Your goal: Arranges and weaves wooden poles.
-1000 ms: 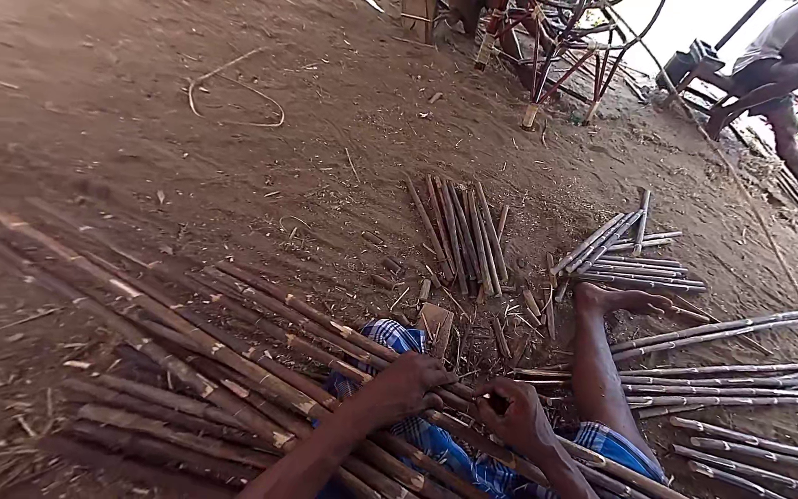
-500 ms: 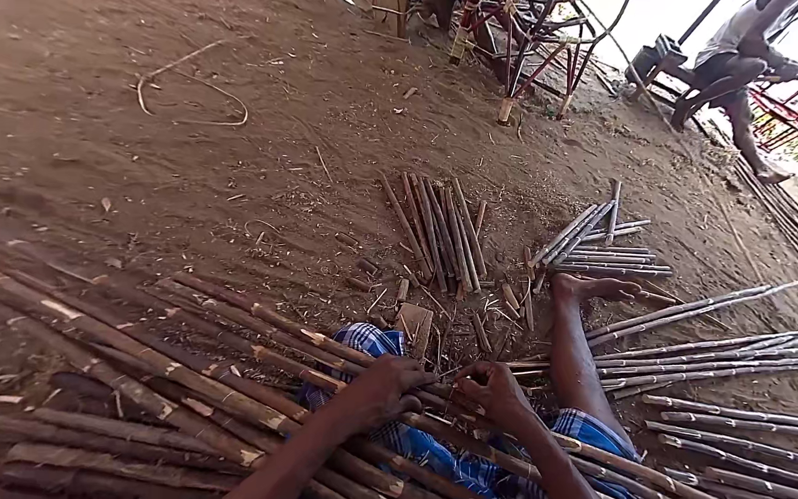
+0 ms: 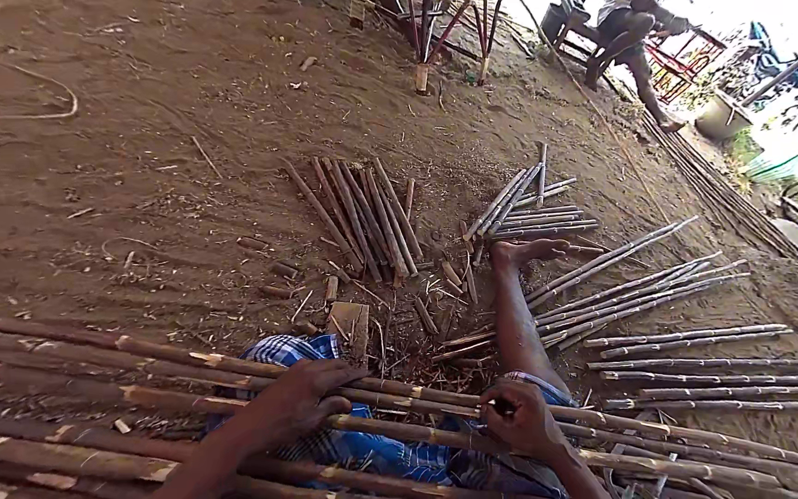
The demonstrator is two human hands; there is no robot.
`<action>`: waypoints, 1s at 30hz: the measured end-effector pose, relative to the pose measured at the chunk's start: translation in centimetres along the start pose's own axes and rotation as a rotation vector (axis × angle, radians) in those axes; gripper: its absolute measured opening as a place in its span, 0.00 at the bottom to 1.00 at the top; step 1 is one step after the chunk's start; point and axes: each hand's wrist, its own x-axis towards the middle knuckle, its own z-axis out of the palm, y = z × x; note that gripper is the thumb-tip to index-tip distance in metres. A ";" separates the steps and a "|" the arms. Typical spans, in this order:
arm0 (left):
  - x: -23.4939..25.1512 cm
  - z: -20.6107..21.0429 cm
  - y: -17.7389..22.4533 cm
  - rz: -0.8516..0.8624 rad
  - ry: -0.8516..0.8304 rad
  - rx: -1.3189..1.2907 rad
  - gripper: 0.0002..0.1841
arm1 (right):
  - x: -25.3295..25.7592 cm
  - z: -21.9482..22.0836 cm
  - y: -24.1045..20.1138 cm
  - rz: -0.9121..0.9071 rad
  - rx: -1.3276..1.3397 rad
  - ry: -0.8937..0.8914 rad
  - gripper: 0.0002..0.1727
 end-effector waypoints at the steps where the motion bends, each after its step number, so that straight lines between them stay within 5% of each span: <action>1: 0.0 -0.1 0.0 -0.008 -0.007 -0.006 0.22 | 0.3 0.4 -0.2 -0.020 -0.020 -0.011 0.07; 8: -0.3 0.2 -0.4 -0.013 -0.020 -0.013 0.24 | 1.0 1.0 -0.5 -0.068 -0.088 -0.072 0.07; 15: 0.0 -0.2 -0.8 0.010 -0.040 0.022 0.26 | 4.6 -0.1 -2.1 0.498 -0.092 -0.258 0.11; 19: -1.1 -3.2 -3.4 0.012 -0.012 0.027 0.23 | 3.5 -0.9 -0.9 0.254 -0.002 -0.117 0.13; 21: -3.1 -6.1 -5.6 -0.043 -0.005 -0.002 0.21 | 2.1 -1.7 0.1 0.058 -0.145 -0.105 0.23; 24: -6.5 -9.9 -9.1 -0.174 -0.066 -0.066 0.20 | 0.7 -1.9 0.9 0.000 -0.441 -0.161 0.37; 30: -10.1 -11.8 -13.0 -0.363 -0.063 0.033 0.28 | 2.9 3.4 -0.6 0.009 -0.477 -0.239 0.26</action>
